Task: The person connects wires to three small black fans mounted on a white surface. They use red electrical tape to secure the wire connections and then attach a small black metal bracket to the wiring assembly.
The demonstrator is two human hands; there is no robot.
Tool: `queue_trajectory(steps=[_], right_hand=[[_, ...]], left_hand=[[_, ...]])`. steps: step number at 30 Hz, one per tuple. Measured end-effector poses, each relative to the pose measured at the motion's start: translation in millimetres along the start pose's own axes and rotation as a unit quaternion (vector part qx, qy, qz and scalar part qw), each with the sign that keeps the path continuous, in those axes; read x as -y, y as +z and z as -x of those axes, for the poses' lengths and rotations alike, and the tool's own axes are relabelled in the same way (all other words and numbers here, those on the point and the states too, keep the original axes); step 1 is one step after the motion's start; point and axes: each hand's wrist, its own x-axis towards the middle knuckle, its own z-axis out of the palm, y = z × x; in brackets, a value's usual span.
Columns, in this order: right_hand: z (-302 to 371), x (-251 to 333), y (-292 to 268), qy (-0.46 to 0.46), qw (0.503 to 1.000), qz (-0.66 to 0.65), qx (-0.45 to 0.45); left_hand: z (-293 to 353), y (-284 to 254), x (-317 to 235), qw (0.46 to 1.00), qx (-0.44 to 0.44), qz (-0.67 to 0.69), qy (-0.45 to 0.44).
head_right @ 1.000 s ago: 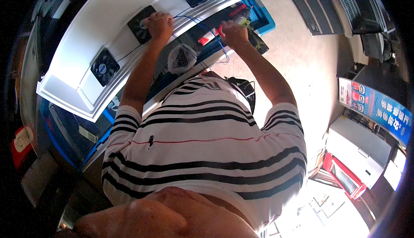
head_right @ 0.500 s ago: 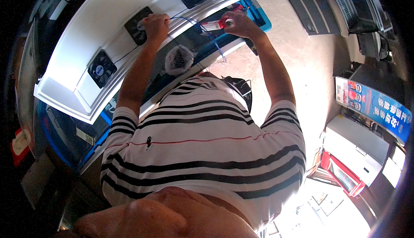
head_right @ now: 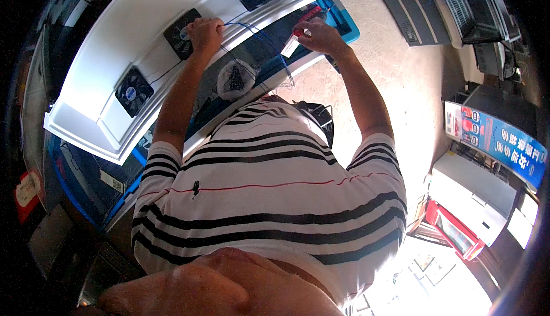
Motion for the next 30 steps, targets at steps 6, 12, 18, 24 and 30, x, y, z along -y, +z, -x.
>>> queue_trajectory(steps=[6, 12, 18, 24, 30], right_hand=[[-2.8, -2.9, 11.5, -0.017, 0.998, 0.057, -0.019], [-4.5, -14.2, 23.2, -0.03, 0.997, 0.069, -0.017], [-2.5, -9.5, 21.9, -0.009, 0.999, 0.047, 0.0], [-3.0, 1.2, 12.4, 0.012, 0.998, 0.04, 0.049], [0.4, 5.7, 10.9, 0.01, 0.997, 0.063, 0.038]], left_hand=[[-0.9, -1.2, -2.3, 1.0, 0.005, -0.01, -0.008], [-0.5, 4.2, 1.3, 1.0, -0.003, -0.001, 0.0], [-0.1, 4.5, 1.1, 1.0, -0.007, -0.006, -0.002], [0.2, 1.9, -0.4, 1.0, -0.009, -0.003, -0.001], [0.1, 5.3, 0.8, 1.0, -0.021, -0.001, 0.001]])
